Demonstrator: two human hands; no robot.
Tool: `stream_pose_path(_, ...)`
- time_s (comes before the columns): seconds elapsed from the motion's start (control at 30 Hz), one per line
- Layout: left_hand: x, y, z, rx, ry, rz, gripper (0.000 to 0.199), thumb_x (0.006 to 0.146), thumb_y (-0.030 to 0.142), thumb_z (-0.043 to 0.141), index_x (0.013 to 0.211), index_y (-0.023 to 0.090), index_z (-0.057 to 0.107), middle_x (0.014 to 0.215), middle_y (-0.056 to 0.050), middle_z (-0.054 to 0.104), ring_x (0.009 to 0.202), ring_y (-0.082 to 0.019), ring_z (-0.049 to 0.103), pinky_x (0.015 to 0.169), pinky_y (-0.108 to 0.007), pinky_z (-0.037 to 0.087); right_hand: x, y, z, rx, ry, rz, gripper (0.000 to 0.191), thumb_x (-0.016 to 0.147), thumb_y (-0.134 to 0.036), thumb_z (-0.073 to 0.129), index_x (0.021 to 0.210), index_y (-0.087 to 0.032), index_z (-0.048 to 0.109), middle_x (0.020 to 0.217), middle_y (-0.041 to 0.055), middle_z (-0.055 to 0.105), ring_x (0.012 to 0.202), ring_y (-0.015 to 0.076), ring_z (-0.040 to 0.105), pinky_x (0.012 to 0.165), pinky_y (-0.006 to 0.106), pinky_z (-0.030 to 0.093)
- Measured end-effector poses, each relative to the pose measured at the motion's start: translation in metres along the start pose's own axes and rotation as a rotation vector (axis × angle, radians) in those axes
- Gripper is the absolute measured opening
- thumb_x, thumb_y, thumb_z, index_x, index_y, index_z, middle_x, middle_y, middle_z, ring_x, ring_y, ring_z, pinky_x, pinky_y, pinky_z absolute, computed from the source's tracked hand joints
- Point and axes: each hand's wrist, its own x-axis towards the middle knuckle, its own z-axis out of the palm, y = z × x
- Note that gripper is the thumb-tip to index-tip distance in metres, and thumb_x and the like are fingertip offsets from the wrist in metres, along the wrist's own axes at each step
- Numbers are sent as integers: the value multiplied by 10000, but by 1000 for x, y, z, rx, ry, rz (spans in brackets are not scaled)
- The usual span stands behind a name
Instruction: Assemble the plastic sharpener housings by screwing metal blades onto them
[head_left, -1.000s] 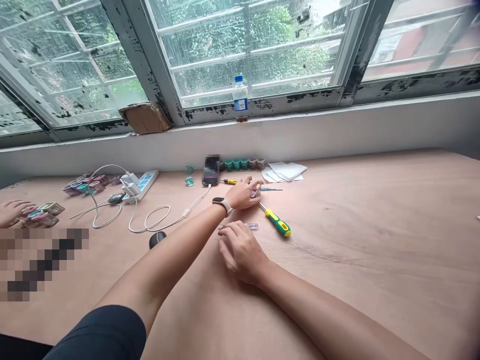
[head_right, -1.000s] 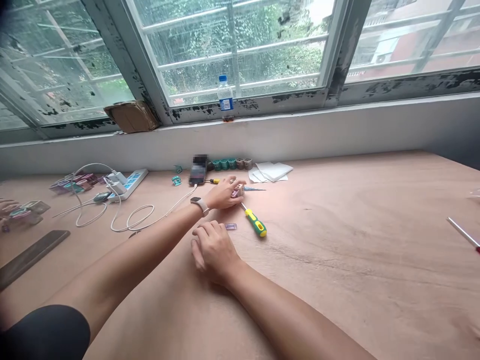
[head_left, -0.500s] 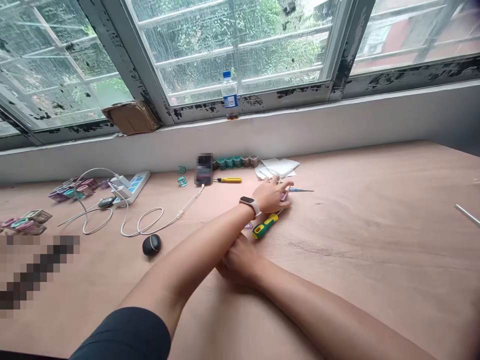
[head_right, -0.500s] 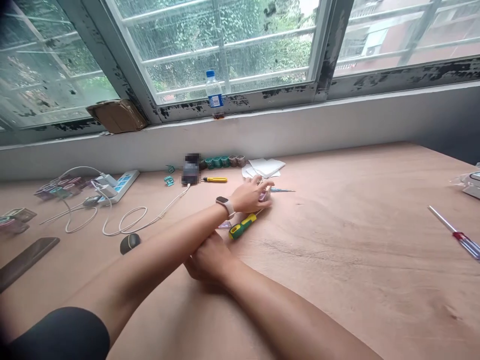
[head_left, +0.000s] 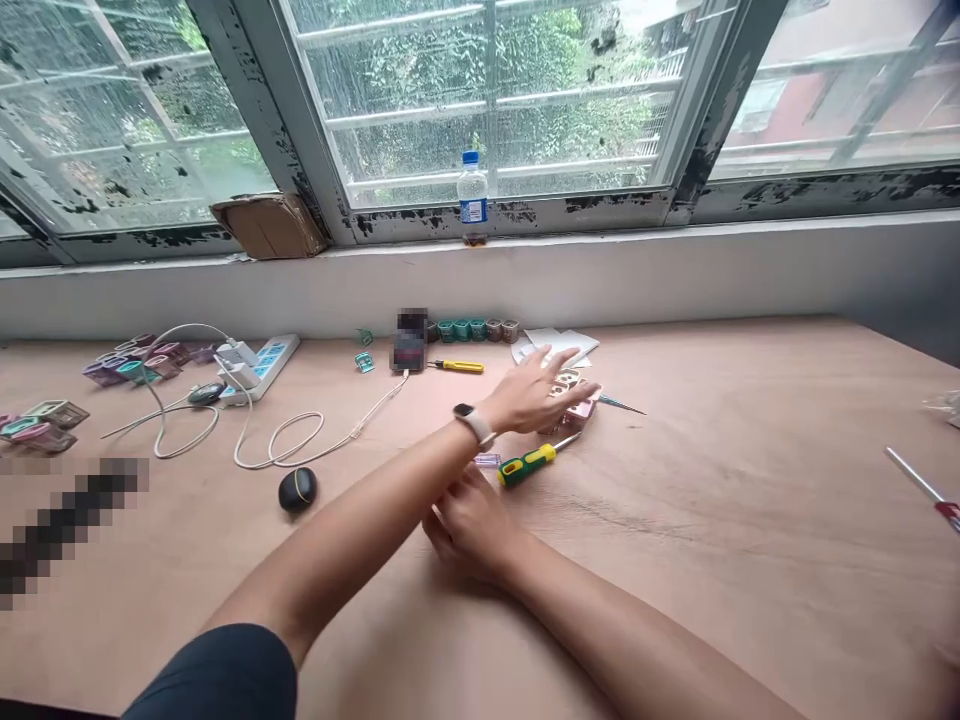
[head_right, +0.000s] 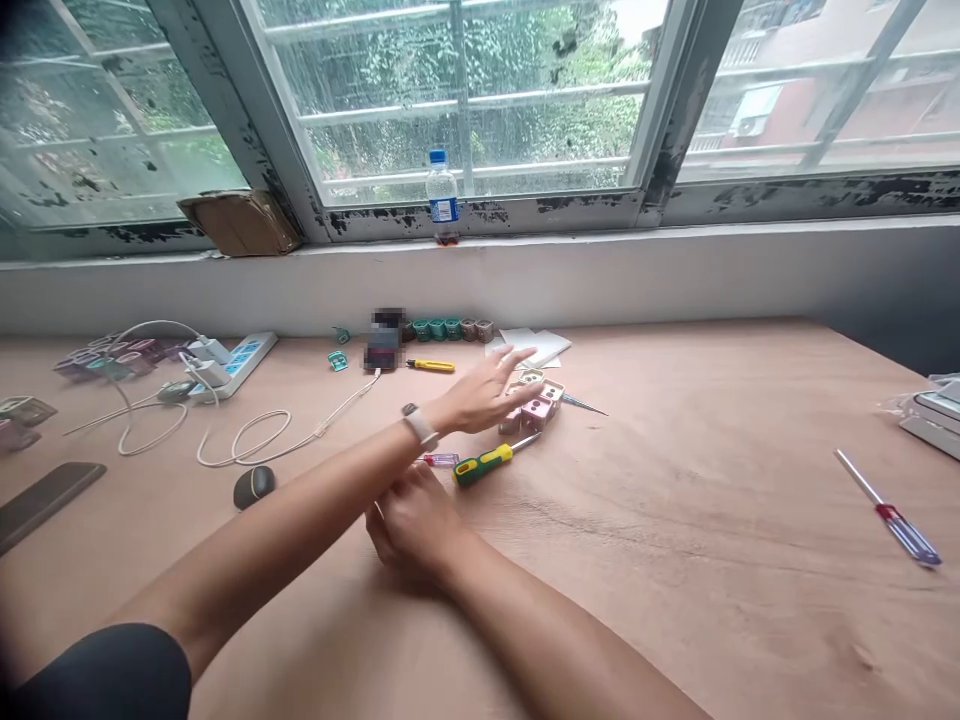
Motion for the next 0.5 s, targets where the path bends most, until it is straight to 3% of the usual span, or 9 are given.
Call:
stream_pose_path(0.13,-54,-23,-27,-21,68,-42,500,1064,486,373,1466,198,444,1454,-115,536,1352,-249,516,1176,-415,404,-1,-1,2,-24,-13,38,164,935,-177,477,841,-154,609,816,80,637,833,206,558,825,362,456)
stream_pose_path(0.23,-98,-43,-37,-36,129,-107,394,1040,426,455,1349,192,526,1342,-119,605,1109,-233,650,986,-408,549,-2,-2,1,-32,-11,66,146,922,-180,494,830,-157,605,800,67,626,816,196,543,800,343,431)
stream_pose_path(0.4,-163,-57,-39,-7,301,-156,150,1003,287,519,1071,226,638,931,-22,688,849,-177,665,784,-319,569,-2,-7,-7,38,16,94,194,943,-199,463,784,-161,567,769,49,605,761,172,516,764,331,413)
stream_pose_path(0.5,-198,-57,-32,-51,402,-174,105,975,219,542,1004,267,631,868,17,698,798,-155,682,721,-270,571,-4,-10,-4,48,-3,67,200,935,-184,457,760,-167,553,740,43,591,722,162,501,700,325,411)
